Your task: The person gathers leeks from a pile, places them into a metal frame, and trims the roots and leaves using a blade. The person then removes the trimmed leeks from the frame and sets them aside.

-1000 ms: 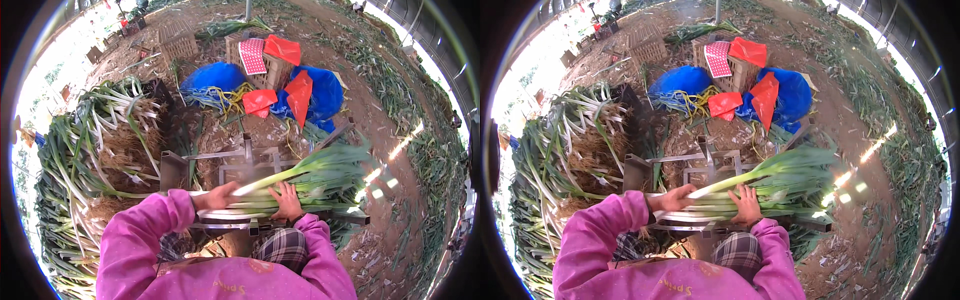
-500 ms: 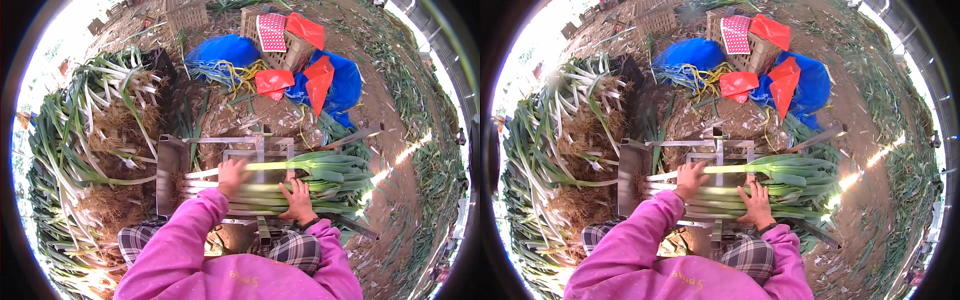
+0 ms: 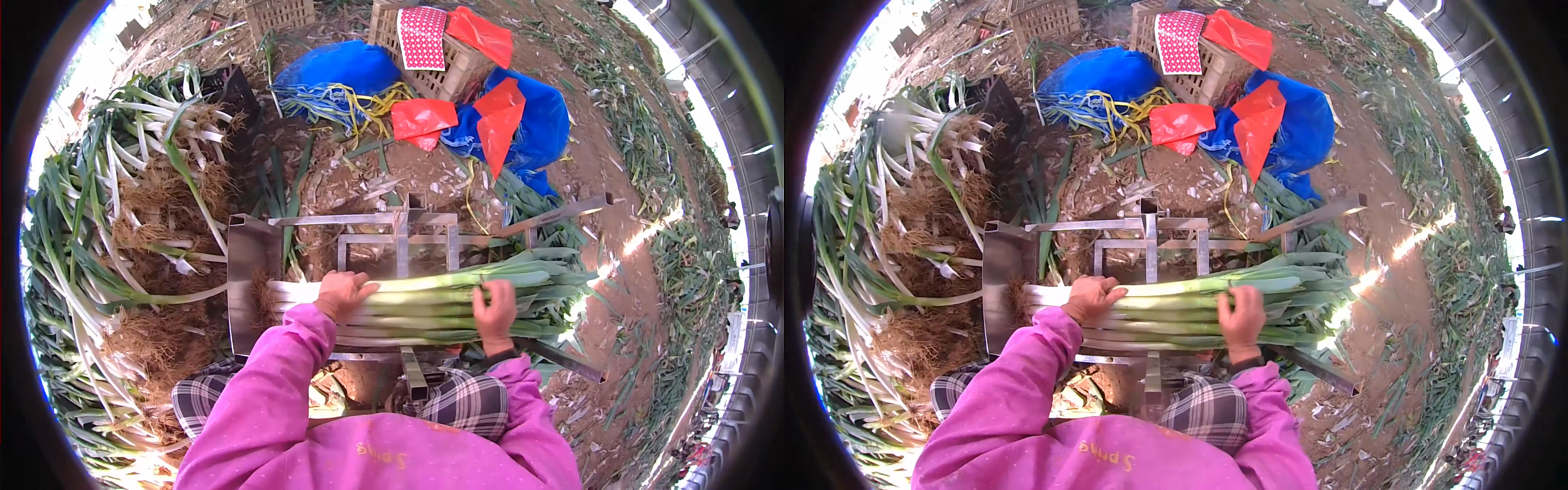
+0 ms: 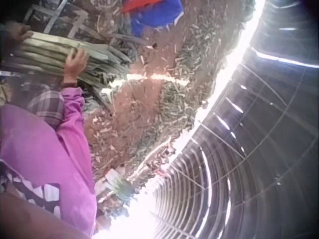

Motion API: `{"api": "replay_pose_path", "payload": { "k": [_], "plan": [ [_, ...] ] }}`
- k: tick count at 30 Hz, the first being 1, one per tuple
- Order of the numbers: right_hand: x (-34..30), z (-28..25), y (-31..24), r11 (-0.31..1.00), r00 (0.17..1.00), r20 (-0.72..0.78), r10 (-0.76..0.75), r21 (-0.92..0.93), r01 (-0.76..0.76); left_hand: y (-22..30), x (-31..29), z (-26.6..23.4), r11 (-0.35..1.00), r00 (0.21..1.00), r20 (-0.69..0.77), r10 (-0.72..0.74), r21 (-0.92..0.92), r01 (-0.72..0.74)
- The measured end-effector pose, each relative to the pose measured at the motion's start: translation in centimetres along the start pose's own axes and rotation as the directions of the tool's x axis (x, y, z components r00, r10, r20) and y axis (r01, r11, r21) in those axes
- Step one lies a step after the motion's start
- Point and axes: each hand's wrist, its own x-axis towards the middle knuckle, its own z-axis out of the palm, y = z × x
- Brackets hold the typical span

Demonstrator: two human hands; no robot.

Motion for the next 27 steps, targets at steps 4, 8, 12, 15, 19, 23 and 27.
{"api": "replay_pose_path", "payload": {
  "k": [4, 8, 12, 15, 19, 23, 27],
  "plan": [
    [2.5, -0.3, 1.3, 0.965, 0.969, 0.243, -0.053, -0.236, 0.112, 0.6, 0.0, 0.3, 0.999, 0.999, 0.012, -0.049, 0.01, 0.049],
    [4.4, -2.8, 2.1, 0.997, 0.929, 0.365, 0.064, -0.056, -0.046, -0.5, -0.5, 0.9, 0.997, 0.996, -0.016, -0.082, 0.011, 0.082],
    [8.3, -13.3, 8.1, 0.901, 0.902, 0.178, 0.395, -0.268, -0.341, -0.5, -0.8, 0.4, 0.992, 0.992, 0.016, -0.126, 0.017, 0.126],
    [12.8, -26.9, 13.5, 0.491, 0.823, -0.331, 0.461, -0.678, -0.548, -0.3, -1.2, 1.1, 0.989, 0.987, -0.107, -0.123, 0.064, 0.131],
    [15.0, -40.0, 16.2, 0.13, 0.717, -0.359, 0.597, -0.839, -0.529, 1.5, -0.5, 2.4, 0.993, 0.974, -0.212, -0.085, 0.065, 0.1],
    [16.7, -27.4, 5.1, 0.785, 0.936, -0.133, 0.325, -0.513, -0.346, -1.0, -1.7, 2.6, 0.979, 0.96, -0.248, -0.126, 0.125, 0.161],
    [12.8, -9.7, -1.2, 0.978, 0.927, 0.353, -0.127, 0.199, 0.058, -0.6, -1.4, 3.3, 0.991, 0.952, -0.3, -0.061, 0.097, 0.094]
  ]
}}
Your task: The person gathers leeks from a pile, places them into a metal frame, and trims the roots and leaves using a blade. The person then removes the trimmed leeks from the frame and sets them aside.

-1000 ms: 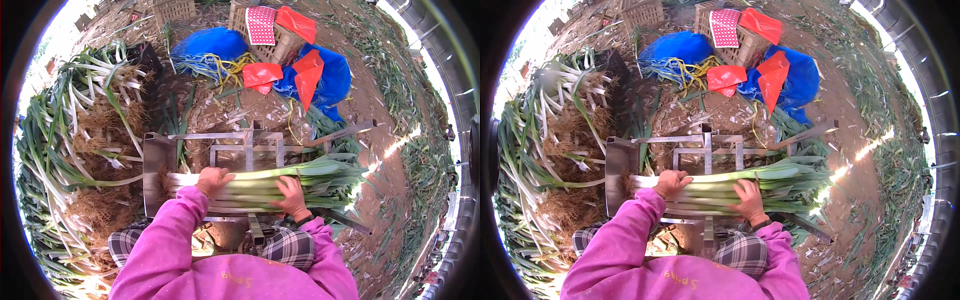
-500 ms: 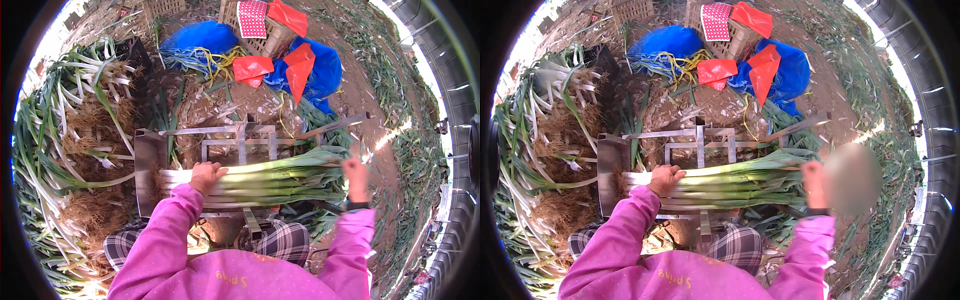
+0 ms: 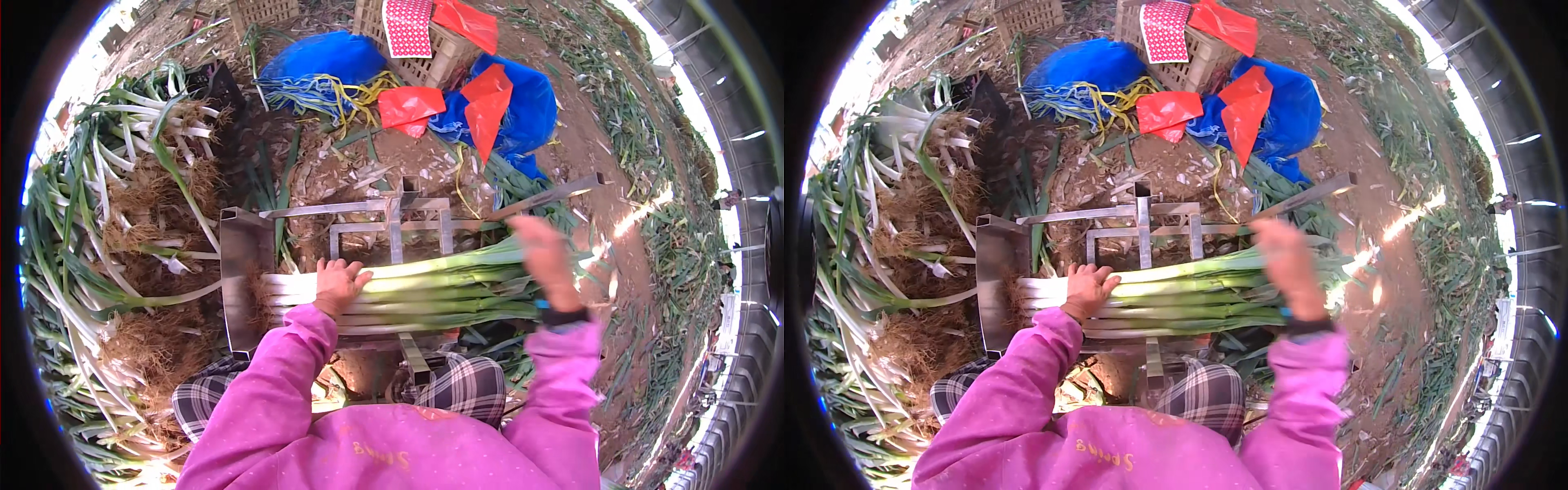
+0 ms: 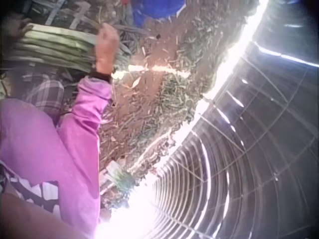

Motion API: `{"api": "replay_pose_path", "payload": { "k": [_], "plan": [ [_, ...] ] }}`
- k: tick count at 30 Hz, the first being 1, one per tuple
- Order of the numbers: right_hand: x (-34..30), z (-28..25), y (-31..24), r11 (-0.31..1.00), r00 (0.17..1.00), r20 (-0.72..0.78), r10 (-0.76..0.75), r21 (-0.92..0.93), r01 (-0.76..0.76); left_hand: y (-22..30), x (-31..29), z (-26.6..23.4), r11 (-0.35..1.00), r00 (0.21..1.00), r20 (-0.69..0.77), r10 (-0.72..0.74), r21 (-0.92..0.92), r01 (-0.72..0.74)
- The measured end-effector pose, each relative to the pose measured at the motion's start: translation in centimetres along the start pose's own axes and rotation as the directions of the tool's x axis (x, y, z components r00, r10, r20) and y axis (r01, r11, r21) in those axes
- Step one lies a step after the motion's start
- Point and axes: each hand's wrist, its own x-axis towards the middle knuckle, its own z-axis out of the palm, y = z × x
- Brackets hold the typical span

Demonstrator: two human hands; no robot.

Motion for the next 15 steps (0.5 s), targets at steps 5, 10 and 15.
{"api": "replay_pose_path", "payload": {
  "k": [5, 10, 15],
  "plan": [
    [-5.1, 14.4, 3.8, 0.906, 0.963, 0.268, 0.015, -0.412, 0.101, -0.1, -0.1, -0.1, 0.996, 0.997, 0.02, 0.079, -0.048, -0.078],
    [-7.7, 15.3, 3.3, 0.899, 0.992, 0.118, -0.039, -0.429, 0.087, 0.5, -0.3, -1.5, 0.997, 0.986, 0.165, 0.031, -0.071, -0.02],
    [-7.8, 16.4, 2.4, 0.894, 0.992, 0.115, 0.046, -0.448, 0.011, -1.1, -0.7, -1.8, 0.996, 0.997, 0.042, -0.06, 0.064, 0.057]
  ]
}}
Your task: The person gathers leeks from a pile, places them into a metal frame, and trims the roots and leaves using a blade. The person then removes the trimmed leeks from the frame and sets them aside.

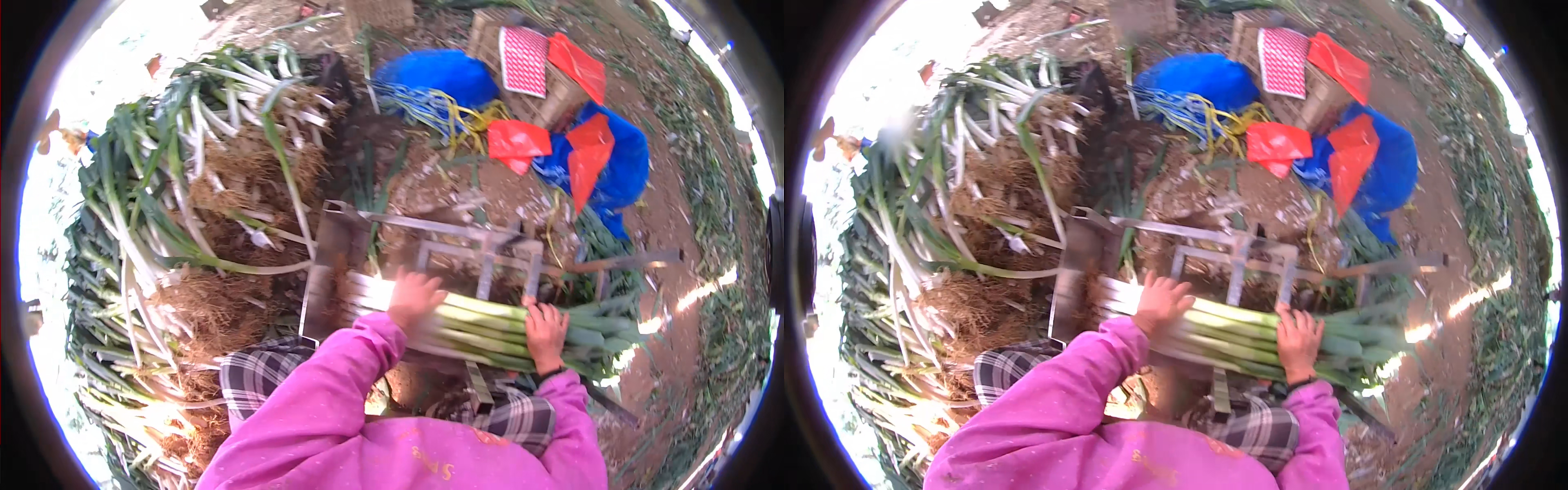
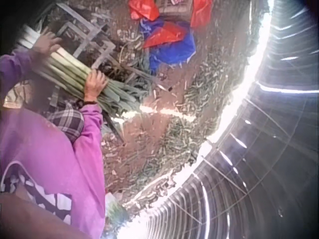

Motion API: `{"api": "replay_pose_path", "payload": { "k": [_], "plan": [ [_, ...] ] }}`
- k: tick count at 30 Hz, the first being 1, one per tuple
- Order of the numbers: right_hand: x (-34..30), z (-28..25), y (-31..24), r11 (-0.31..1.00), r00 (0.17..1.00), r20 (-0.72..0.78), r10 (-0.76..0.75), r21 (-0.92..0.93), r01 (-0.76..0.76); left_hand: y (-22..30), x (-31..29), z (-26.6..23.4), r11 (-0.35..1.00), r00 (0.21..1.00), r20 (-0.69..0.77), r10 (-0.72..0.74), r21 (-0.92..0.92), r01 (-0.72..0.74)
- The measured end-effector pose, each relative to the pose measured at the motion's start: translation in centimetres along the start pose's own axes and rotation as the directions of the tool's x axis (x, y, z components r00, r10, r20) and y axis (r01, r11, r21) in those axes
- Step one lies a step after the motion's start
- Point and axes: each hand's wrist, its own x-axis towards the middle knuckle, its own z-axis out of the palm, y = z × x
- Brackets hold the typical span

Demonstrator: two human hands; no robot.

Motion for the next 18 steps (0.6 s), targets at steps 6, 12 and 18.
{"api": "replay_pose_path", "payload": {
  "k": [6, 12, 18],
  "plan": [
    [-1.7, -1.2, -1.4, 0.995, 0.992, 0.093, 0.088, -0.06, -0.083, -5.8, -2.0, -0.6, 0.966, 0.963, -0.084, -0.257, -0.062, 0.253],
    [-2.6, -0.2, 0.1, 0.999, 0.992, 0.124, 0.029, 0.014, -0.031, -4.6, 0.1, -7.5, 0.984, 0.976, 0.152, -0.157, -0.055, 0.167],
    [-2.8, -2.0, 0.1, 0.999, 0.982, 0.184, 0.04, -0.042, -0.032, -16.9, 9.8, -25.1, 0.962, 0.338, -0.902, -0.27, -0.24, 0.128]
  ]
}}
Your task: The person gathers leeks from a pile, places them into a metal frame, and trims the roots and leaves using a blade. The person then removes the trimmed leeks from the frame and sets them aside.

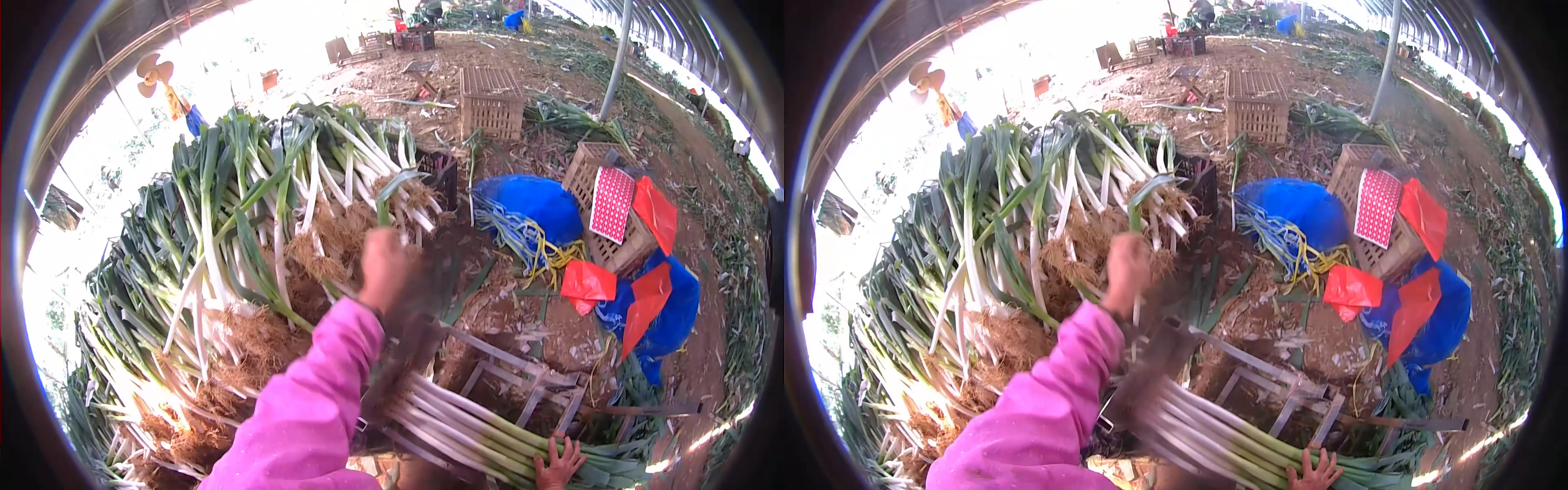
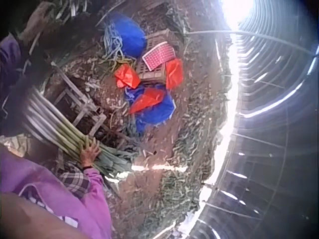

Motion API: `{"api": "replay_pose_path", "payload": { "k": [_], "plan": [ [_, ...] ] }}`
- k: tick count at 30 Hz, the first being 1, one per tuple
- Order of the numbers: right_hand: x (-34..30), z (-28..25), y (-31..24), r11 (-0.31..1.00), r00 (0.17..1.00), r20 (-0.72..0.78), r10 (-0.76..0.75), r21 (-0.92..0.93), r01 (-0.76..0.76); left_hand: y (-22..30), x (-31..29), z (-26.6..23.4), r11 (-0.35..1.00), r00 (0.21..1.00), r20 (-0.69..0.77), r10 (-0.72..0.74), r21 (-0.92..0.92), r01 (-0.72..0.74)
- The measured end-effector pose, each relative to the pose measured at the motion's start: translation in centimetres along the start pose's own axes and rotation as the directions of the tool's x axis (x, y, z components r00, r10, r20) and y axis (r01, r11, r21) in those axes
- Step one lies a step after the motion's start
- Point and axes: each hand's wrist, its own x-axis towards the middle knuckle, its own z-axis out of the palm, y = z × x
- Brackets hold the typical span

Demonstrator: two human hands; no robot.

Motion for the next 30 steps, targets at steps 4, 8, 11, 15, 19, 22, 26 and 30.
{"api": "replay_pose_path", "payload": {
  "k": [4, 8, 11, 15, 19, 22, 26, 30],
  "plan": [
    [0.4, 0.0, -0.3, 0.998, 0.999, 0.027, -0.02, -0.051, 0.021, -16.2, 7.9, 3.1, 0.802, 0.849, 0.05, -0.525, 0.363, 0.475],
    [2.4, 0.3, -1.8, 0.998, 0.992, 0.1, -0.07, 0.006, 0.07, -25.9, 13.1, -0.4, 0.778, 0.798, 0.26, -0.543, 0.515, 0.361],
    [1.2, -0.9, -1.1, 1.0, 0.994, 0.106, -0.006, -0.016, 0.007, -21.0, 9.9, 1.5, 0.804, 0.783, 0.271, -0.56, 0.406, 0.434],
    [0.4, -1.2, -0.9, 0.999, 0.992, 0.117, 0.043, -0.014, -0.042, -5.4, 3.0, -5.3, 0.742, 0.511, 0.651, -0.562, 0.124, 0.659],
    [1.0, -1.3, -1.2, 1.0, 0.992, 0.123, 0.022, -0.015, -0.02, -3.8, -2.0, -7.8, 0.326, 0.477, 0.669, -0.569, -0.35, 0.879],
    [1.1, -1.1, -1.4, 1.0, 0.99, 0.137, 0.016, -0.004, -0.016, -7.9, 4.3, -3.1, 0.312, 0.58, 0.477, -0.66, -0.528, 0.79],
    [1.9, -1.1, -0.7, 0.998, 0.988, 0.144, -0.047, -0.037, 0.053, -11.8, 6.3, -2.7, 0.464, 0.601, 0.301, -0.741, -0.417, 0.781],
    [0.5, 0.7, -1.0, 0.99, 0.996, -0.09, 0.021, 0.138, -0.008, 6.1, 1.6, -9.2, 0.579, 0.684, 0.528, -0.503, -0.381, 0.721]
  ]
}}
